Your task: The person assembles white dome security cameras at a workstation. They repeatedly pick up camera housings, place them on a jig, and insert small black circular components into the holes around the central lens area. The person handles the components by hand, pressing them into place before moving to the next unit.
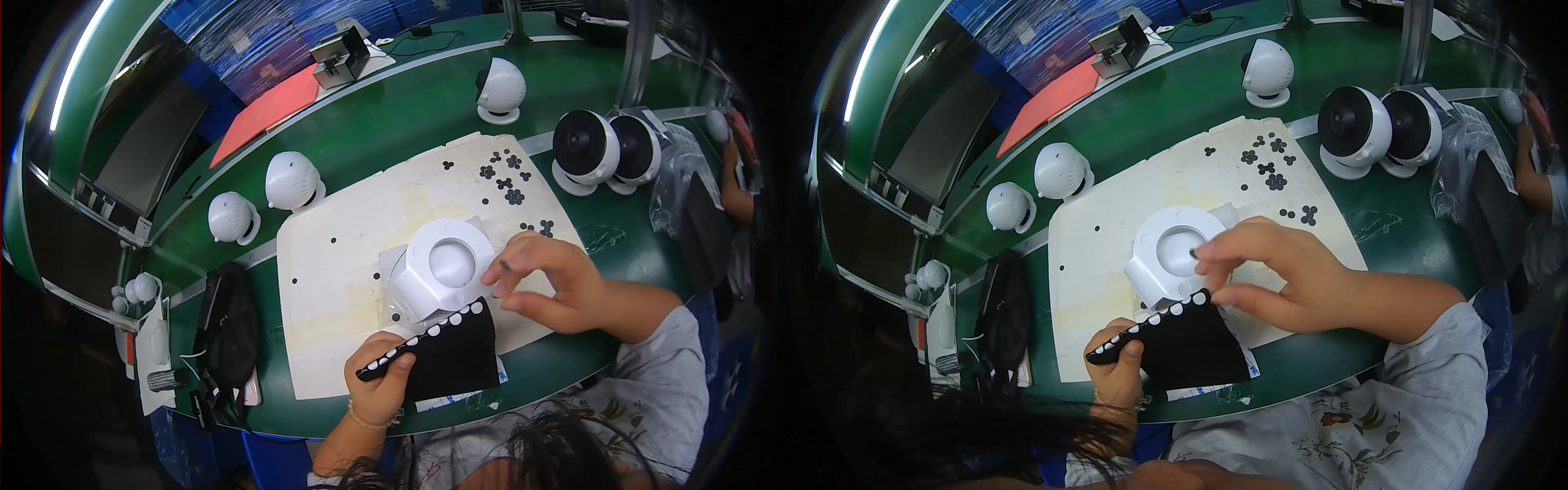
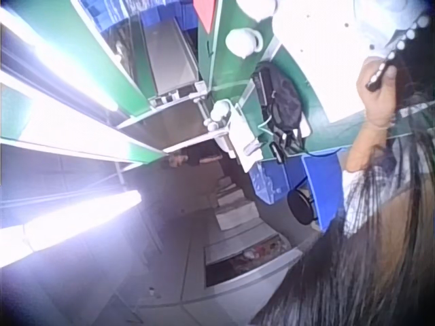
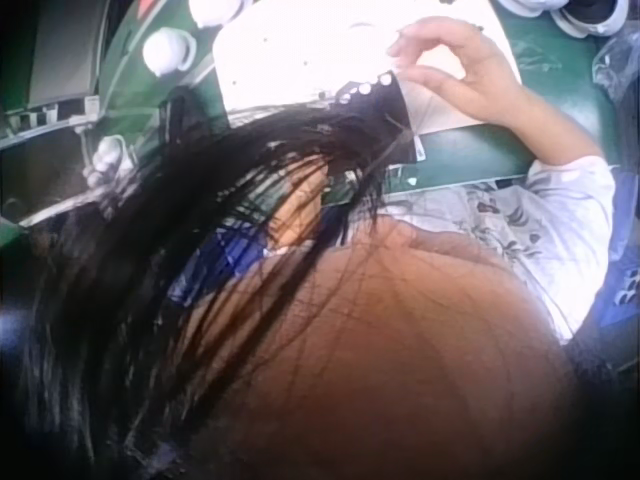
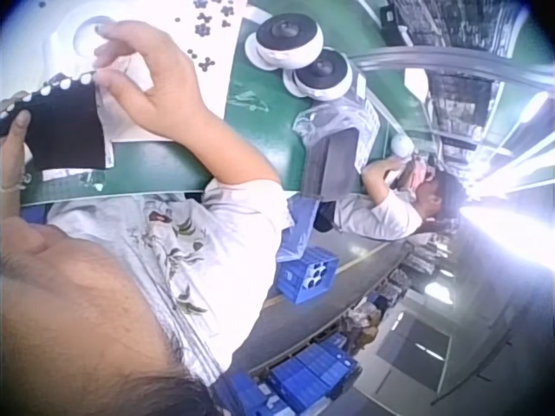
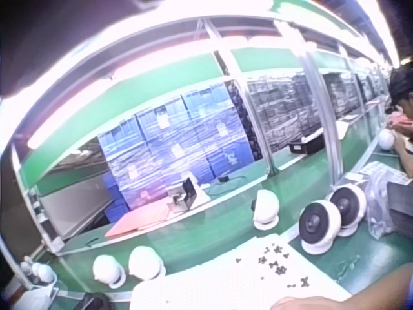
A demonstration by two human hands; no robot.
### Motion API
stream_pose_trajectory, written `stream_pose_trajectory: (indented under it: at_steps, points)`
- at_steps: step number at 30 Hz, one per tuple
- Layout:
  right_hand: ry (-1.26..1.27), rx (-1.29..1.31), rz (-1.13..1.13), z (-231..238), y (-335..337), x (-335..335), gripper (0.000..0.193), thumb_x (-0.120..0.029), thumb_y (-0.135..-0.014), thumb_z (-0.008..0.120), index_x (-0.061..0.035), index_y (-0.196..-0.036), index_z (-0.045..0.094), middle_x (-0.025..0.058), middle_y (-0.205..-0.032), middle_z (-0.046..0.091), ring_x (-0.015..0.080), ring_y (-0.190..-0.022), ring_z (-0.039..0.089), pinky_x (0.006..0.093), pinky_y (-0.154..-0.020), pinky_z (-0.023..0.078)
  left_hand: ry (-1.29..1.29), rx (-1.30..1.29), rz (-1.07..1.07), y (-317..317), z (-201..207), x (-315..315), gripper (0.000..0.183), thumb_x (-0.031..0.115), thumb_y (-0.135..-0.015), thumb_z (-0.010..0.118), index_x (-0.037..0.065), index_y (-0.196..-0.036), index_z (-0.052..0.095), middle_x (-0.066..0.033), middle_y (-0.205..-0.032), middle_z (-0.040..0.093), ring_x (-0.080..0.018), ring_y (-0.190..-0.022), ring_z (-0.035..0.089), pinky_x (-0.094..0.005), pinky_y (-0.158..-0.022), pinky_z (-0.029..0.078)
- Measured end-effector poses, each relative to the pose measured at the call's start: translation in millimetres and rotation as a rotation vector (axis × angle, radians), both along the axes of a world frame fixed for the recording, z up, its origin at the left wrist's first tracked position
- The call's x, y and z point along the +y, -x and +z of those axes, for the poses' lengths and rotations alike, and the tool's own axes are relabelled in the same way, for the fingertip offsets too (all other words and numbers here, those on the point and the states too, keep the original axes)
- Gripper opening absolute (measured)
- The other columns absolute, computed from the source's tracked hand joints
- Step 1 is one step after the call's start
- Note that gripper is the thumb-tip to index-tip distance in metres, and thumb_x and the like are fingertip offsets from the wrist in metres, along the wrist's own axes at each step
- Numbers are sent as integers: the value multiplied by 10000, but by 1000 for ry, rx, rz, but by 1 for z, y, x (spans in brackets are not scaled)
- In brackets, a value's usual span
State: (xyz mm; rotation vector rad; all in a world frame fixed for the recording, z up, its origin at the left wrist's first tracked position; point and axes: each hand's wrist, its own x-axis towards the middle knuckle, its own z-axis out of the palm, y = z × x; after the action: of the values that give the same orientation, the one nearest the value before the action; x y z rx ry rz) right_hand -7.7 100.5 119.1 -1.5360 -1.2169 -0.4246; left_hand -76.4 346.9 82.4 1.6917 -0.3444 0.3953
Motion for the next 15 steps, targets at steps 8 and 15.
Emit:
stream_pose_trajectory:
  at_steps: [8,15]
  points:
    - [65,-129,-70,-8,7,14,642,38,-690,650,-75,-1256,368,144,-1066,491,271,-850,563,342,-725,479,-14,23,-52,-1,0,-5,248,163,-766,657,-40,-829,531,-95,-792,539,-123,-667,461,-242,-613,375]
    - [16,-251,-111,2,2,16,570,31,-688,625,-71,-1211,422,143,-988,527,288,-843,569,360,-679,479,-12,-18,-2,-2,1,-5,130,43,-735,656,-50,-796,589,-119,-747,585,-185,-676,546,-266,-634,426]
